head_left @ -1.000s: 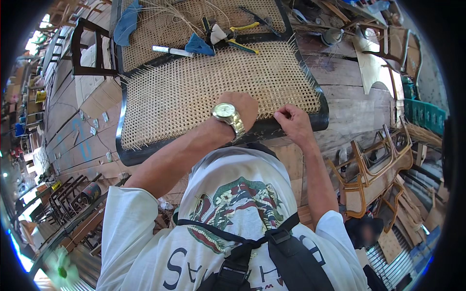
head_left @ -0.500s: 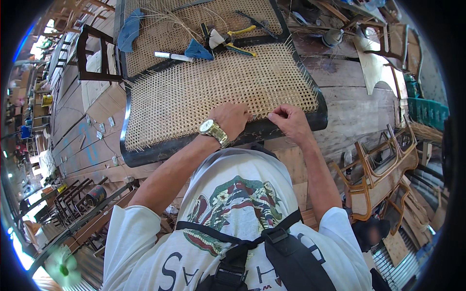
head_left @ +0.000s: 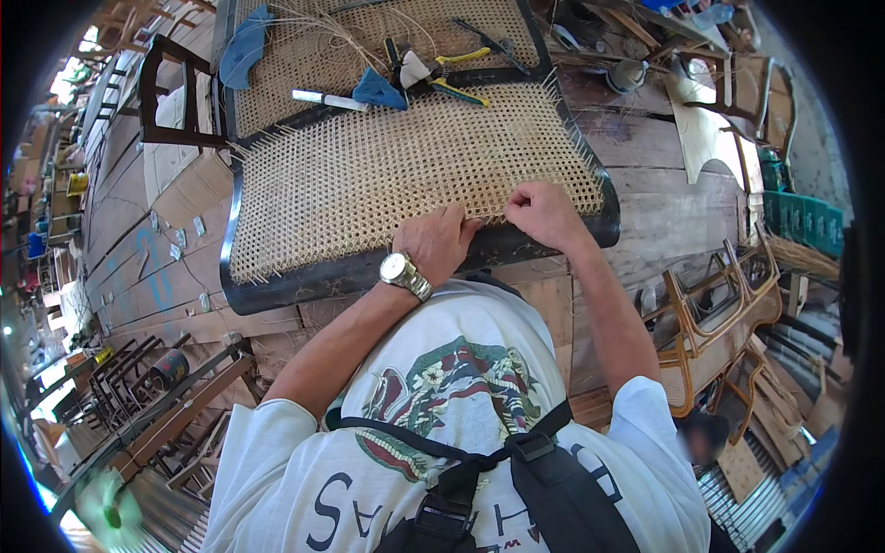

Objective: Repairing and weaving the rattan seat of a wooden chair using cane strips, a hammer, and pliers.

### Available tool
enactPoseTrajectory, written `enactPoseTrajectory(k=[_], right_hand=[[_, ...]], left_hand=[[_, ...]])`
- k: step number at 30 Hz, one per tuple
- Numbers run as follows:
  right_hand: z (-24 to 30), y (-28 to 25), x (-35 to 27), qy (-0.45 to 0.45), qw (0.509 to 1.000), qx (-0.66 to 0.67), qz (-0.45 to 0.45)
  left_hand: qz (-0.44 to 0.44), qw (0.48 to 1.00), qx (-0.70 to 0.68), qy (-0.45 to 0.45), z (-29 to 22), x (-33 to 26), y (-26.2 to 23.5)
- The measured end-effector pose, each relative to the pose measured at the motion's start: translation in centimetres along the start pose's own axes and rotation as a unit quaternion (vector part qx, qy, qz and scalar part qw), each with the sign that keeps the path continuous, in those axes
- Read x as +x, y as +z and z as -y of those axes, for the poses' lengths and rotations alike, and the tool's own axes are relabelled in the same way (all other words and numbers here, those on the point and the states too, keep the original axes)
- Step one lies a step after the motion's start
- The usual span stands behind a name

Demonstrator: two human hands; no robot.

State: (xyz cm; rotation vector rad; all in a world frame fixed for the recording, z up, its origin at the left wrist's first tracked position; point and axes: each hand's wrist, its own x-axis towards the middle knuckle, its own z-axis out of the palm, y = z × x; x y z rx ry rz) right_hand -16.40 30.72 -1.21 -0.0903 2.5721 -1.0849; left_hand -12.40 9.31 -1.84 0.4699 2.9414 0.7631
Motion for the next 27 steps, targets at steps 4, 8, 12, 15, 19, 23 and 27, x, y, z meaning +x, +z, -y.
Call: enactPoseTrajectory(k=[4,8,12,15,19,23,27], right_hand=[[-0.4,-0.5,1.1,0.013,0.996,-0.017,0.084],[-0.3,-0.7,1.3,0.01,0.995,-0.006,0.098],[0.0,-0.7,0.9,0.007,0.995,-0.015,0.096],[-0.1,-0.4,0.4,-0.002,0.997,-0.011,0.078],[0.2,0.1,-0.4,-0.018,0.999,-0.039,0.019],[-0.6,0.8,-1.0,-0.038,0.999,-0.022,0.011],[-0.6,0.2,-1.2,-0.045,0.998,0.044,0.021]], left_hand=[[0.009,1.0,-0.011,-0.003,0.1,-0.1,-0.2],[0.035,0.998,-0.016,-0.04,-0.2,0.0,-0.4],[0.063,0.993,-0.051,-0.082,-0.1,0.2,-0.9],[0.081,0.99,-0.059,-0.099,-0.3,0.2,-0.8],[0.147,0.981,-0.004,-0.129,-1.3,1.6,-2.6],[0.157,0.977,0.101,-0.099,-1.6,2.2,-5.3],[0.142,0.984,0.072,-0.084,-1.9,2.6,-5.6]])
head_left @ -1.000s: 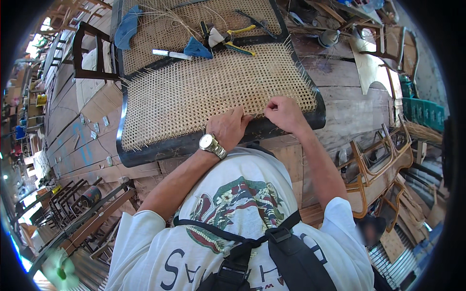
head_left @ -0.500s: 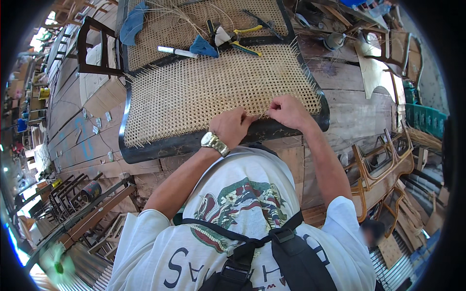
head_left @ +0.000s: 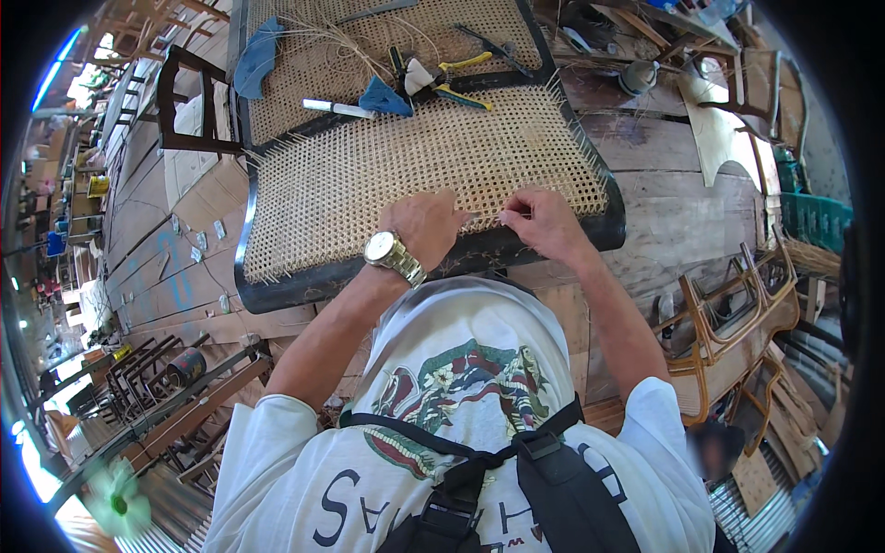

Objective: Repairing and weaving the rattan seat of a wooden chair using cane strips, a hammer, and pliers.

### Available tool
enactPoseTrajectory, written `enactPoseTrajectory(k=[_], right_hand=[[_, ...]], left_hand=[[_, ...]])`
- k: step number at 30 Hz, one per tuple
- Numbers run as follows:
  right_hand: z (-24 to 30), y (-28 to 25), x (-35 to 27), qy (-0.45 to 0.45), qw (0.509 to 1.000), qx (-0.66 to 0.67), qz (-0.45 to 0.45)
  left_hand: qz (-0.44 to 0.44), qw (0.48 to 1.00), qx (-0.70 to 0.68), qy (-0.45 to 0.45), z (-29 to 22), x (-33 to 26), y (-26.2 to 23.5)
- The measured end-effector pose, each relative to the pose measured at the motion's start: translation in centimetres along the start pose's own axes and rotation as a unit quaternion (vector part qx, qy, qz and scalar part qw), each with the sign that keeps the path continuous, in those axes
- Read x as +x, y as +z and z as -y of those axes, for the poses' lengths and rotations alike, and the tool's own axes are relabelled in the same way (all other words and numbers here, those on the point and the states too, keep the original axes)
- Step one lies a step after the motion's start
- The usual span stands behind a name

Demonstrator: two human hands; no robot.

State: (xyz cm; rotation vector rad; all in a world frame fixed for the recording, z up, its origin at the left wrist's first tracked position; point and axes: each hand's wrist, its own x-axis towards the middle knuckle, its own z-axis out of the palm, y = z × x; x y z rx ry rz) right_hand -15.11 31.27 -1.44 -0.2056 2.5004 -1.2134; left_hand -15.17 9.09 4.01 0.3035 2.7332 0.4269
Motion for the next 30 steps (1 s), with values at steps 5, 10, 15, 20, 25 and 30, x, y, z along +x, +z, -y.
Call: enactPoseTrajectory(k=[5,10,15,20,25,30], right_hand=[[-0.4,0.0,-0.2,-0.044,0.999,-0.006,-0.015],[-0.3,0.2,-0.2,-0.03,0.997,-0.074,0.01],[0.0,0.5,-0.1,-0.04,0.994,-0.1,0.003],[0.3,1.6,-0.2,-0.052,0.993,-0.103,-0.03],[-0.3,1.6,-1.0,-0.037,0.996,-0.067,-0.035],[0.2,1.8,-0.5,-0.057,0.994,-0.079,-0.043]], left_hand=[[0.028,0.996,0.068,0.059,-1.1,0.6,0.1],[0.044,0.982,0.153,0.107,-2.9,1.1,-0.2],[0.022,0.965,0.2,0.168,-3.2,2.1,0.1],[0.074,0.977,0.155,0.124,-2.3,2.9,0.1],[0.14,0.979,0.118,0.091,-2.0,4.1,0.3],[0.152,0.987,0.045,0.032,-1.2,4.9,2.1]])
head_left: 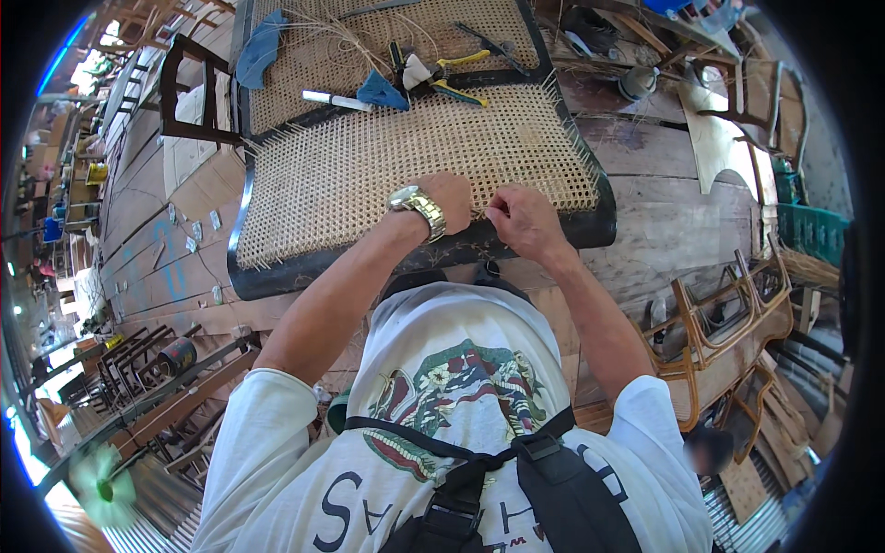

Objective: Repairing and weaving the rattan seat of a wooden chair using cane strips, a hammer, and pliers.

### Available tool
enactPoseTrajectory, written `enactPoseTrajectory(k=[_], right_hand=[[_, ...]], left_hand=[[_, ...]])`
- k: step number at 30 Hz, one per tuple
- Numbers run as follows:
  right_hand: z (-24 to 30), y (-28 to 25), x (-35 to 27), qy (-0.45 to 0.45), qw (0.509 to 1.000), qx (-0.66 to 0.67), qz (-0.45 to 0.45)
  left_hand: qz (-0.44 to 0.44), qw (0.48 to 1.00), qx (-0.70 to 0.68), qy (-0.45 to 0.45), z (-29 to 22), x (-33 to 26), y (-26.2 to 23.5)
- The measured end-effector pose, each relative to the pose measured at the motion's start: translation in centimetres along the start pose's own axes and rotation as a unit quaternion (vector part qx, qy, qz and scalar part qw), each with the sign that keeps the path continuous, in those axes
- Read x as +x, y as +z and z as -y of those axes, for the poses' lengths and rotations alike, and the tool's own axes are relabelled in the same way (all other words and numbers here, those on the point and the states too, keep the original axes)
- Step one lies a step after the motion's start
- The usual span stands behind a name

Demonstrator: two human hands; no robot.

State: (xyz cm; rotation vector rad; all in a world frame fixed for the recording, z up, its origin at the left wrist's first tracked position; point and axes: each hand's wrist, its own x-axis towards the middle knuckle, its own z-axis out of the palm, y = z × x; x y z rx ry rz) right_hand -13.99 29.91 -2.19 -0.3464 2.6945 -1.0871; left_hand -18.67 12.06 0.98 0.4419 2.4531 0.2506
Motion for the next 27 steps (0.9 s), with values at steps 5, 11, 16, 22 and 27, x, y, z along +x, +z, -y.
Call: enactPoseTrajectory(k=[5,11,16,22,27], right_hand=[[0.1,-0.1,-0.2,0.018,1.0,0.009,0.001],[-0.1,-2.6,-3.1,0.093,0.993,0.072,-0.026],[-7.4,-9.9,-16.1,0.321,0.943,0.081,-0.041],[-1.8,-10.8,-16.5,0.374,0.879,-0.213,-0.205],[7.4,-0.9,-1.0,0.098,0.95,0.262,-0.138]], left_hand=[[0.056,0.997,-0.044,0.001,0.9,1.7,0.2],[0.045,0.985,-0.122,0.118,3.3,2.1,1.1],[-0.021,0.998,0.016,0.055,8.6,-0.1,-3.7],[-0.168,0.972,0.058,0.154,12.7,-3.3,-9.7],[-0.15,0.964,0.013,0.218,8.4,-6.1,-11.6]])
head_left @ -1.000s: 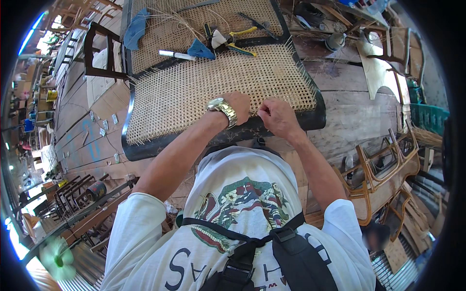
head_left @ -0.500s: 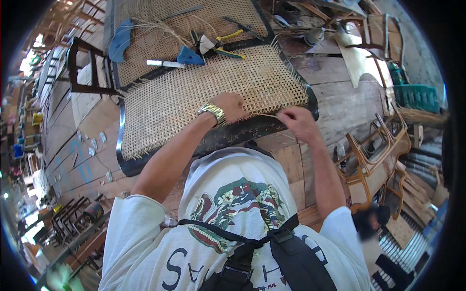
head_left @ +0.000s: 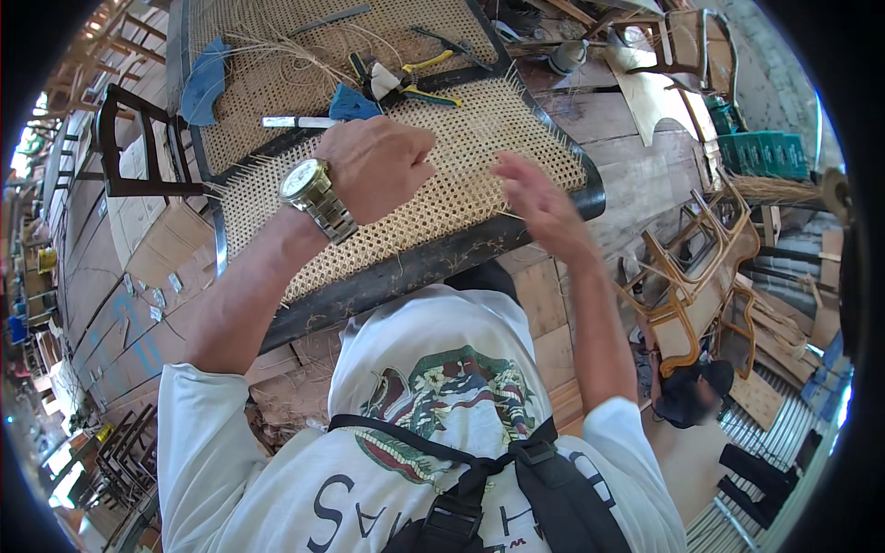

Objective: Repairing and weaving the rattan seat of a wooden chair using cane strips, a hammer, and pliers.

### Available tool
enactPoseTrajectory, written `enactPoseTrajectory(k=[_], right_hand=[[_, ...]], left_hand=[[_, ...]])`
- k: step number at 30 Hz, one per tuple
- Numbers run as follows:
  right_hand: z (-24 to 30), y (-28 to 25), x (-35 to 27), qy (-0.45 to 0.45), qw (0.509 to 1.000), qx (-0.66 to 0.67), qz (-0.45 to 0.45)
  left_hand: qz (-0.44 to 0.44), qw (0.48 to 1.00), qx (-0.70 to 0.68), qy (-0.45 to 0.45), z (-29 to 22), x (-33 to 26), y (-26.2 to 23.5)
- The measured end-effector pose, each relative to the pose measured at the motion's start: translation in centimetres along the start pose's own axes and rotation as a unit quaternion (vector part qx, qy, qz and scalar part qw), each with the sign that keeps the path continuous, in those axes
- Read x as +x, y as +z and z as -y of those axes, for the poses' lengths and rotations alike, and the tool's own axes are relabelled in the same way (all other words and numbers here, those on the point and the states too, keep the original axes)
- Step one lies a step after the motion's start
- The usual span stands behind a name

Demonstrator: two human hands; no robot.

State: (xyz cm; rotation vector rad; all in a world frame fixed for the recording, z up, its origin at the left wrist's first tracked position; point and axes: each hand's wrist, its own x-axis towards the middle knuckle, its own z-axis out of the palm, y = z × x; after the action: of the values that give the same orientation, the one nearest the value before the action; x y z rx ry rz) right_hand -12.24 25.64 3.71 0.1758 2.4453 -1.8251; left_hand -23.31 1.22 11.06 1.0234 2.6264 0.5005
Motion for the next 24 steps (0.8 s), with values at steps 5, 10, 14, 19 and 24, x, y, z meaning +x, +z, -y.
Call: enactPoseTrajectory(k=[5,10,14,19,24], right_hand=[[-1.3,1.5,2.9,-0.007,0.979,0.177,0.103],[-3.8,-1.8,3.1,-0.02,0.981,-0.188,0.053],[-4.9,-1.8,3.0,0.007,0.957,-0.279,0.074],[-4.4,-2.0,3.2,0.018,0.958,-0.28,0.055],[-4.4,-2.0,3.2,-0.038,0.949,-0.312,0.027]], left_hand=[[-0.065,0.988,-0.141,-0.014,0.2,0.5,2.7],[-0.039,0.975,-0.215,-0.032,1.5,1.9,11.2],[0.144,0.974,-0.162,-0.07,0.7,4.5,14.1],[0.258,0.966,-0.027,-0.018,-0.6,7.3,14.0],[0.284,0.958,0.041,-0.018,-2.4,8.2,11.3]])
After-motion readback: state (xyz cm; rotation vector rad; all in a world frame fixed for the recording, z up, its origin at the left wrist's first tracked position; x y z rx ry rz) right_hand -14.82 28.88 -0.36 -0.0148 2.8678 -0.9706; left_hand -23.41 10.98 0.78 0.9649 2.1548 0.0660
